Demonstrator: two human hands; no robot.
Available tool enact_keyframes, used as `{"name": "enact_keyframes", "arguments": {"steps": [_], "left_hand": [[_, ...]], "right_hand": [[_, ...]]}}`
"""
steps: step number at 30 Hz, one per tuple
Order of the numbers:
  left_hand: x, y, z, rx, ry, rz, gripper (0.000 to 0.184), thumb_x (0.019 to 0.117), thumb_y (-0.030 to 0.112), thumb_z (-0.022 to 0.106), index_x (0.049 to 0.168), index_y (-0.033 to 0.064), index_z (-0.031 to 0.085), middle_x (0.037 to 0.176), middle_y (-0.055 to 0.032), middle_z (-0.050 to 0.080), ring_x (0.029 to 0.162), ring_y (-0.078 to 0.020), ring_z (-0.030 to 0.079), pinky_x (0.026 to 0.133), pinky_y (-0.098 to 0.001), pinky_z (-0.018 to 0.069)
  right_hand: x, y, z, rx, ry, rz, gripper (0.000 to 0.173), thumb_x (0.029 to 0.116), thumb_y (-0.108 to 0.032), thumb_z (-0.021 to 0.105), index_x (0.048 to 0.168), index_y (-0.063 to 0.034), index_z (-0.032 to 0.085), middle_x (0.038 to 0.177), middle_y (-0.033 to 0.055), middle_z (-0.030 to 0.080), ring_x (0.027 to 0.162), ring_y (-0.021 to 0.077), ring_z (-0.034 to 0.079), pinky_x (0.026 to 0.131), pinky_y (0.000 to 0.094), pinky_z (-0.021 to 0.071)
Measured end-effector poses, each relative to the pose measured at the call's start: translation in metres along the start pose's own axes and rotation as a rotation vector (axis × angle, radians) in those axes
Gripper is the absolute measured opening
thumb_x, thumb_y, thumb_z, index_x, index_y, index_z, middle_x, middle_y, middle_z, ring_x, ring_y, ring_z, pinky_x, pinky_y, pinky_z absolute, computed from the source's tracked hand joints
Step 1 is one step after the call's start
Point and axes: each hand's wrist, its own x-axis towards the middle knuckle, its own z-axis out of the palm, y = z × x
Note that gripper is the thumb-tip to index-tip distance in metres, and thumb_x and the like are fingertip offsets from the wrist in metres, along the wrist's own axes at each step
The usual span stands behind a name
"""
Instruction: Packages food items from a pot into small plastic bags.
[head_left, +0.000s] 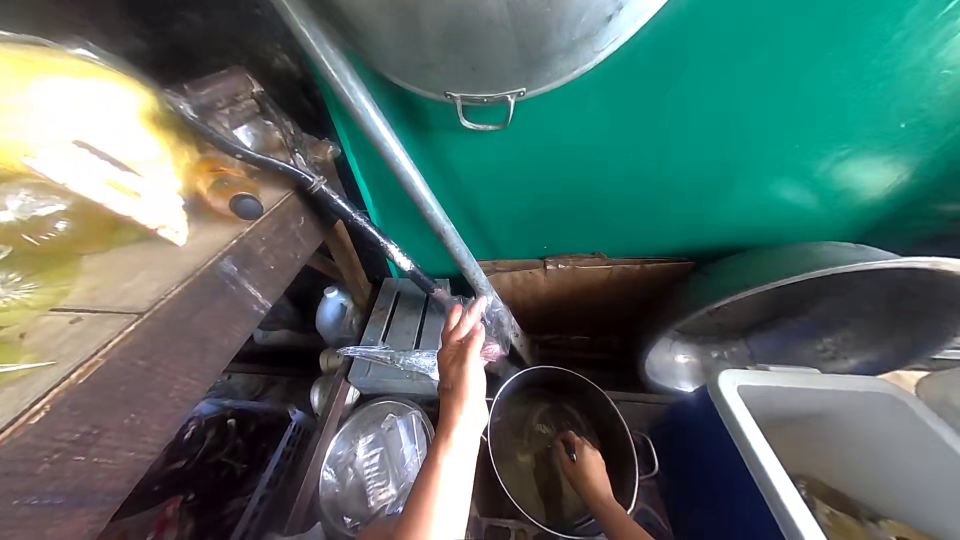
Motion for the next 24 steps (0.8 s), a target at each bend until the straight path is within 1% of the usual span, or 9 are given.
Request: {"name": "enact_keyframes", "arguments": {"steps": [3,5,8,11,13,15,17,20,24], "left_hand": [[-0.001,0.004,0.000,0.025,-0.010,-0.092,0.043,0.0998,0.019,0.066,0.142,0.0210,0.062,0.153,-0.0011,0.047,0.096,-0.0157,0.063,0.079,-0.0320,0.0531],[-0.003,0.002,0.000,0.040,0.022,-0.063,0.044,0.0939,0.016,0.074,0.137,0.0194,0.067,0.154,-0.0013,0.048,0.098,-0.0175,0.061,0.075,-0.0330,0.0526],[-0.006,0.001,0.000,0.066,0.088,-0.013,0.027,0.1011,0.011,0.060,0.124,0.0145,0.074,0.141,0.0004,0.061,0.084,-0.0105,0.060,0.061,-0.0259,0.0447],[-0.006,0.007,-0.003,-0.009,0.013,-0.126,0.033,0.1090,0.017,0.046,0.137,0.0141,0.064,0.143,-0.0012,0.059,0.093,-0.0136,0.066,0.074,-0.0290,0.0534],[-0.004,0.008,-0.004,-0.062,-0.043,-0.208,0.036,0.1078,0.018,0.051,0.142,0.0166,0.058,0.136,-0.0036,0.061,0.090,-0.0142,0.067,0.078,-0.0291,0.0564],[-0.004,0.007,-0.003,-0.075,-0.057,-0.254,0.038,0.1035,0.015,0.059,0.141,0.0178,0.060,0.126,-0.0049,0.065,0.086,-0.0140,0.066,0.077,-0.0296,0.0556],[-0.005,0.007,-0.003,-0.060,-0.042,-0.258,0.038,0.1005,0.013,0.064,0.139,0.0171,0.062,0.126,-0.0033,0.067,0.085,-0.0132,0.066,0.075,-0.0288,0.0553],[-0.006,0.007,-0.003,-0.062,-0.007,-0.266,0.034,0.1035,0.013,0.059,0.138,0.0119,0.060,0.120,-0.0064,0.067,0.079,-0.0130,0.065,0.070,-0.0277,0.0551],[-0.005,0.007,-0.001,-0.085,-0.016,-0.348,0.032,0.1073,0.015,0.051,0.137,0.0132,0.061,0.111,-0.0102,0.065,0.078,-0.0159,0.065,0.070,-0.0292,0.0554]], "right_hand": [[-0.020,-0.002,0.008,-0.119,-0.049,-0.099,0.034,0.1026,-0.025,0.055,0.124,-0.0047,0.072,0.126,0.0208,0.069,0.114,0.0377,0.069,0.099,0.0541,0.0535],[-0.026,-0.004,0.009,-0.072,0.011,-0.056,0.033,0.1015,-0.025,0.056,0.121,-0.0050,0.073,0.120,0.0197,0.072,0.111,0.0379,0.070,0.097,0.0552,0.0534],[-0.029,-0.015,-0.003,0.062,0.147,0.099,0.030,0.1022,-0.026,0.057,0.116,-0.0064,0.075,0.106,0.0212,0.075,0.103,0.0406,0.072,0.091,0.0616,0.0527],[-0.033,-0.013,-0.010,0.116,0.215,0.121,0.028,0.1024,-0.025,0.058,0.112,-0.0058,0.076,0.100,0.0216,0.075,0.098,0.0417,0.072,0.087,0.0634,0.0524],[-0.039,-0.011,-0.008,0.087,0.147,0.054,0.030,0.1029,-0.024,0.056,0.114,-0.0045,0.075,0.107,0.0202,0.075,0.104,0.0396,0.072,0.092,0.0607,0.0529],[-0.044,-0.011,-0.003,0.038,0.065,0.005,0.031,0.1033,-0.024,0.056,0.119,-0.0034,0.074,0.114,0.0209,0.074,0.109,0.0396,0.070,0.097,0.0588,0.0522],[-0.048,-0.015,0.002,0.041,0.060,0.011,0.032,0.1026,-0.025,0.056,0.118,-0.0037,0.074,0.111,0.0214,0.074,0.107,0.0402,0.071,0.095,0.0595,0.0523],[-0.054,-0.021,0.000,0.104,0.121,0.108,0.030,0.1024,-0.028,0.058,0.111,-0.0057,0.076,0.100,0.0211,0.076,0.099,0.0407,0.072,0.089,0.0616,0.0526],[-0.061,-0.019,-0.006,0.261,0.215,0.280,0.031,0.1019,-0.032,0.060,0.108,-0.0070,0.077,0.095,0.0196,0.075,0.093,0.0382,0.072,0.086,0.0611,0.0518]]}}
